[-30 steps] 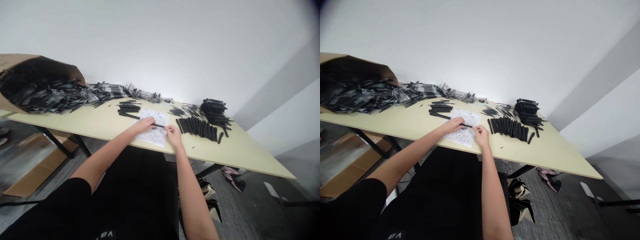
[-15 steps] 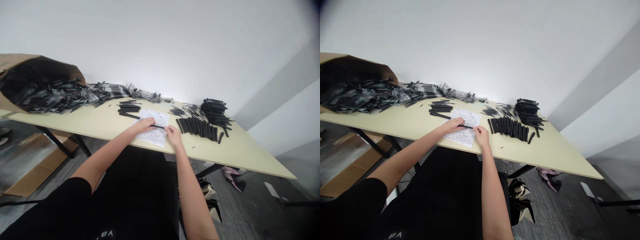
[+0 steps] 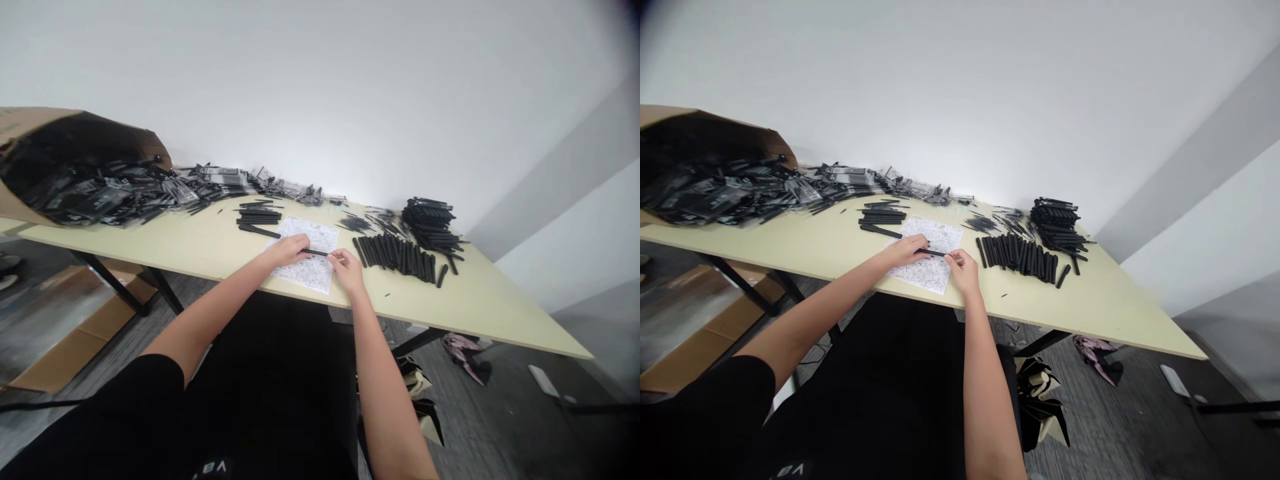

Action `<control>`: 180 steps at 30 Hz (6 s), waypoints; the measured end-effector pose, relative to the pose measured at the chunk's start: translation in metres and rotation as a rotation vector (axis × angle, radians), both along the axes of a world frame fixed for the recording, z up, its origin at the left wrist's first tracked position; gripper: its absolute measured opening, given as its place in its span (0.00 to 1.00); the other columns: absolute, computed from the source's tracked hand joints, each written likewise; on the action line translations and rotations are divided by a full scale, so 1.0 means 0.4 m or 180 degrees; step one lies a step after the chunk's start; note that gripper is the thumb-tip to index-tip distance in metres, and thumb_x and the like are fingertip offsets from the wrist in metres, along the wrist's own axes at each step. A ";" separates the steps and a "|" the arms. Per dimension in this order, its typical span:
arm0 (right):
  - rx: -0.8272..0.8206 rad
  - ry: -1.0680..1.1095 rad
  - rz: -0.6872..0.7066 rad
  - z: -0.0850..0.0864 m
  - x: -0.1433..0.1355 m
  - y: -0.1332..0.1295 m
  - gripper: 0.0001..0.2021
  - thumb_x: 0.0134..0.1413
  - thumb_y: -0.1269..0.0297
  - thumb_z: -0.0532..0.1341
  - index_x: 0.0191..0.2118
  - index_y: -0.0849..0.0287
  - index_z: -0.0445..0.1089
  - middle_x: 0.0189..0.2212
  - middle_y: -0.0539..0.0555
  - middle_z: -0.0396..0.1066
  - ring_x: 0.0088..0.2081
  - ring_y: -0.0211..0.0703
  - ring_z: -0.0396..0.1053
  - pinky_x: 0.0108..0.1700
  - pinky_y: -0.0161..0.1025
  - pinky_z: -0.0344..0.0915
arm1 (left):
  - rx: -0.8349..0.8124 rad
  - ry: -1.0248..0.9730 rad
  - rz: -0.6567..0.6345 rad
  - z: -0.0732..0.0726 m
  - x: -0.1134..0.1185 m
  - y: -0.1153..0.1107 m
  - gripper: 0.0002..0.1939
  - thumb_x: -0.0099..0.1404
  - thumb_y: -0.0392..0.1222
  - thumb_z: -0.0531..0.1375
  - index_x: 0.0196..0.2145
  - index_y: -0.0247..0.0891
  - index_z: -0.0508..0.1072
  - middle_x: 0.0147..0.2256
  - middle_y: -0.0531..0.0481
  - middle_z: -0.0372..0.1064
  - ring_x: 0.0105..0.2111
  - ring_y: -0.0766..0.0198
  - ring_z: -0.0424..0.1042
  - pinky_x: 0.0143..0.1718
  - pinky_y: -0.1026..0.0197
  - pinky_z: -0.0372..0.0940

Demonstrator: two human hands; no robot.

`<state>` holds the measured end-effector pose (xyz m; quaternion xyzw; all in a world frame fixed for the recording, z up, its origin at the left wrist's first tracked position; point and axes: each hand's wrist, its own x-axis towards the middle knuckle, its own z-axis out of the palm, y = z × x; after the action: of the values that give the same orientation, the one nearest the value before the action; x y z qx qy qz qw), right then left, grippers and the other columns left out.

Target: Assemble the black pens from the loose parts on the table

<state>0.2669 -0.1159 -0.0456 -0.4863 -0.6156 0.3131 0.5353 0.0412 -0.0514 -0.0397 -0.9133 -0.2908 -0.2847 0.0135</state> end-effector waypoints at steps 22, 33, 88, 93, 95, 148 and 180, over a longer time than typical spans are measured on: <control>-0.0049 0.0184 -0.0265 -0.021 0.006 0.010 0.16 0.47 0.51 0.64 0.38 0.56 0.69 0.31 0.49 0.68 0.27 0.39 0.65 0.34 0.40 0.65 | -0.0504 -0.0164 0.3192 0.048 -0.144 0.015 0.24 0.69 0.33 0.46 0.52 0.51 0.76 0.57 0.42 0.64 0.57 0.44 0.57 0.55 0.38 0.51; 0.0349 -0.0359 -0.2049 -0.007 0.030 0.005 0.13 0.53 0.64 0.54 0.39 0.61 0.72 0.42 0.63 0.74 0.46 0.53 0.68 0.53 0.50 0.60 | -0.0921 -0.0059 0.3113 0.049 -0.136 0.019 0.27 0.62 0.32 0.51 0.57 0.43 0.71 0.54 0.36 0.68 0.56 0.41 0.61 0.55 0.35 0.55; 0.0479 -0.0628 -0.0282 -0.014 0.006 0.003 0.13 0.56 0.57 0.57 0.43 0.57 0.72 0.42 0.59 0.77 0.44 0.48 0.73 0.46 0.44 0.67 | 0.0231 0.0456 0.0758 0.048 -0.048 0.012 0.08 0.70 0.39 0.57 0.42 0.39 0.76 0.41 0.44 0.75 0.46 0.55 0.71 0.49 0.54 0.58; 0.0347 -0.0927 -0.0692 -0.005 0.006 0.003 0.20 0.60 0.46 0.53 0.31 0.57 0.71 0.34 0.59 0.76 0.38 0.50 0.70 0.46 0.46 0.63 | 0.0306 0.0287 0.0717 0.045 -0.052 0.009 0.08 0.71 0.42 0.57 0.41 0.39 0.76 0.40 0.44 0.75 0.44 0.56 0.72 0.49 0.54 0.58; 0.0393 -0.1089 -0.0706 -0.003 0.006 0.004 0.23 0.62 0.46 0.50 0.24 0.55 0.67 0.30 0.58 0.74 0.36 0.49 0.68 0.46 0.46 0.61 | 0.0333 0.0323 0.0736 0.045 -0.051 0.007 0.08 0.71 0.42 0.57 0.41 0.39 0.76 0.39 0.44 0.76 0.44 0.56 0.72 0.49 0.55 0.58; -0.0116 -0.0683 -0.0781 -0.008 0.017 0.011 0.24 0.59 0.44 0.49 0.22 0.55 0.65 0.24 0.55 0.70 0.32 0.48 0.66 0.41 0.43 0.61 | 0.0600 0.0337 0.0588 0.019 -0.062 0.034 0.14 0.73 0.47 0.55 0.47 0.39 0.76 0.42 0.43 0.76 0.45 0.57 0.72 0.45 0.56 0.60; -0.0129 -0.0549 -0.0653 -0.007 0.015 0.009 0.24 0.61 0.44 0.48 0.22 0.54 0.63 0.24 0.53 0.70 0.32 0.46 0.67 0.40 0.42 0.60 | 0.0561 0.0324 0.0607 0.029 -0.060 0.024 0.16 0.74 0.47 0.53 0.48 0.39 0.76 0.42 0.42 0.75 0.44 0.57 0.72 0.46 0.55 0.60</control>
<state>0.2731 -0.1123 -0.0484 -0.5825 -0.6000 0.2261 0.4996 0.0171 -0.0417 -0.0280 -0.8901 -0.3491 -0.2599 0.1353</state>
